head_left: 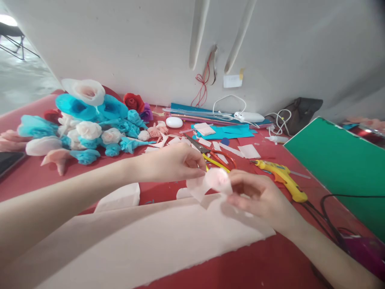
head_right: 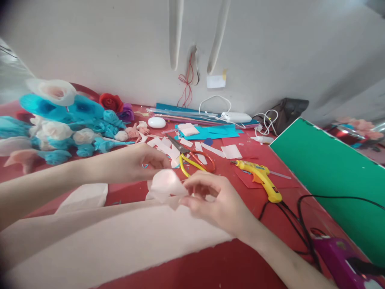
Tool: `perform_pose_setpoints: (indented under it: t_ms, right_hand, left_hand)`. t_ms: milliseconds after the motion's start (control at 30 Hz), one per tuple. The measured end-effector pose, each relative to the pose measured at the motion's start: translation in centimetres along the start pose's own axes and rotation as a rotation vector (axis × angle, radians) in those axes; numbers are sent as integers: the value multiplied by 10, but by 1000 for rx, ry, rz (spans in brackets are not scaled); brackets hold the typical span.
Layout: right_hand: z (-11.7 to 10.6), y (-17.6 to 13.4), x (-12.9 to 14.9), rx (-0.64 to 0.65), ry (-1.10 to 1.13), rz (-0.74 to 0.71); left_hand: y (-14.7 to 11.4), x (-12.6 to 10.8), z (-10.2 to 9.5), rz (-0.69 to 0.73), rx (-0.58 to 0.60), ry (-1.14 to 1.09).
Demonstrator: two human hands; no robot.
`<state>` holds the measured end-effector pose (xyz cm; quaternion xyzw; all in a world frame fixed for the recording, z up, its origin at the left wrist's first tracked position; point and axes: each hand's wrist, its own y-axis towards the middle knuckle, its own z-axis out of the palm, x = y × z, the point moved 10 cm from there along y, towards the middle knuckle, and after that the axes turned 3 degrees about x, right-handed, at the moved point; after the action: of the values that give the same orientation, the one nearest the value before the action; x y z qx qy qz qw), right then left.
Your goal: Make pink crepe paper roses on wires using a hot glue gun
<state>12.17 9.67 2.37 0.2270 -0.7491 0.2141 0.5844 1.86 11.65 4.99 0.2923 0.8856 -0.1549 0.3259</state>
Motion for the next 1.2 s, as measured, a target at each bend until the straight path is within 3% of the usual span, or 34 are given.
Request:
perform_pose_setpoints:
  t_ms: [233, 367, 500, 633, 733, 833, 967, 1200]
  right_hand:
    - [12, -19, 48, -65, -454, -445]
    - [8, -26, 54, -132, -456, -528]
    - [-5, -32, 62, -278, -434, -572]
    - [-8, -33, 64, -296, -375, -575]
    - [-6, -30, 60, -274, -360, -518]
    - [-3, -27, 54, -249, -355, -447]
    - [0, -23, 47, -202, -299, -362]
    - [-6, -28, 43, -239, -249, -387]
  left_hand:
    - [-8, -28, -3, 110, -54, -137]
    - [-10, -26, -1, 86, -94, -365]
    - [-9, -28, 10, 103, -38, -517]
    - [-11, -28, 5, 121, -157, -559]
    - [-14, -17, 2, 36, -259, -671]
    - [-17, -15, 7, -17, -252, -749]
    - [-23, -26, 7, 49, -244, -757]
    - [-21, -16, 2, -40, -331, -664]
